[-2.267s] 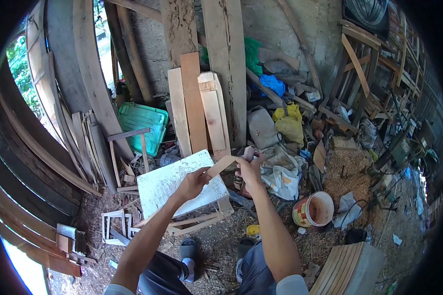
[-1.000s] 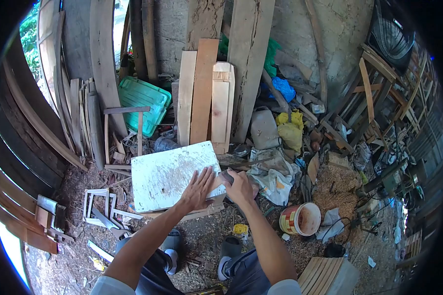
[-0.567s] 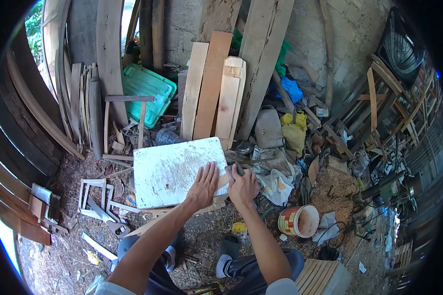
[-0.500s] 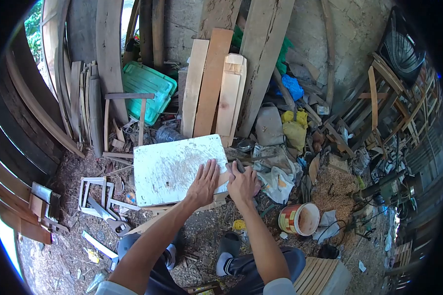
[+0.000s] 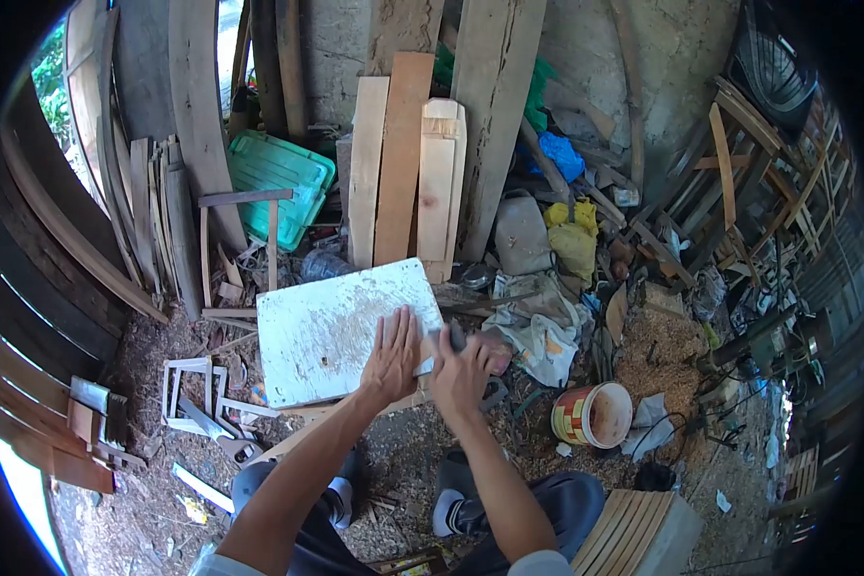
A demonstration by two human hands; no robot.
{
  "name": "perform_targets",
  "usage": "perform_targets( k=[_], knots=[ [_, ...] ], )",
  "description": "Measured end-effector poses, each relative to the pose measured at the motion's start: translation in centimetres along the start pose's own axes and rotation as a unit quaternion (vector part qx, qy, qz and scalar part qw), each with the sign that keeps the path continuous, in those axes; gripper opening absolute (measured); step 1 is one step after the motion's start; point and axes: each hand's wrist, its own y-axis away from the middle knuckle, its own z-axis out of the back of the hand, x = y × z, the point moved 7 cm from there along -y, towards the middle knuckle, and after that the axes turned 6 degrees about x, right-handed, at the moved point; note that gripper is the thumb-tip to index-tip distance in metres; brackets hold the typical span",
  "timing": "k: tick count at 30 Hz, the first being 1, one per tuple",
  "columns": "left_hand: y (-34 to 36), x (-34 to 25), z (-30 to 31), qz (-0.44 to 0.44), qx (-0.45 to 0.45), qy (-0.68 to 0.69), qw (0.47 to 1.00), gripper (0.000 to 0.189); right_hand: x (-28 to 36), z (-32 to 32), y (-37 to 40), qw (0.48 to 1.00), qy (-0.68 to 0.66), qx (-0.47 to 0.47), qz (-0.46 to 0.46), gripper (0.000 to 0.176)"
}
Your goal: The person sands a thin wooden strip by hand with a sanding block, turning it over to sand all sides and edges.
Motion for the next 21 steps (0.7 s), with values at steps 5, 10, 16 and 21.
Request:
perform_targets(
  k=[5, 10, 16, 21],
  knots=[
    [-0.3, 0.4, -0.7, 0.065, 0.048, -0.021, 0.997, 0.089, 0.1, -0.1, -1.0, 0.999, -0.032, 0.002, 0.002, 0.047],
    [-0.2, 0.2, -0.6, 0.036, 0.053, -0.013, 0.998, 0.093, -0.1, -0.7, -3.2, 1.0, 0.0, 0.003, -0.025, 0.044],
    [-0.6, 0.4, -0.7, 0.037, 0.031, 0.002, 0.999, 0.094, 0.6, 0.4, 0.2, 1.0, -0.015, -0.01, 0.024, 0.045],
    [-0.2, 0.2, -0.5, 0.039, 0.058, -0.008, 0.998, 0.094, -0.4, -1.2, -3.8, 1.0, -0.006, 0.004, -0.015, 0.044]
  ],
)
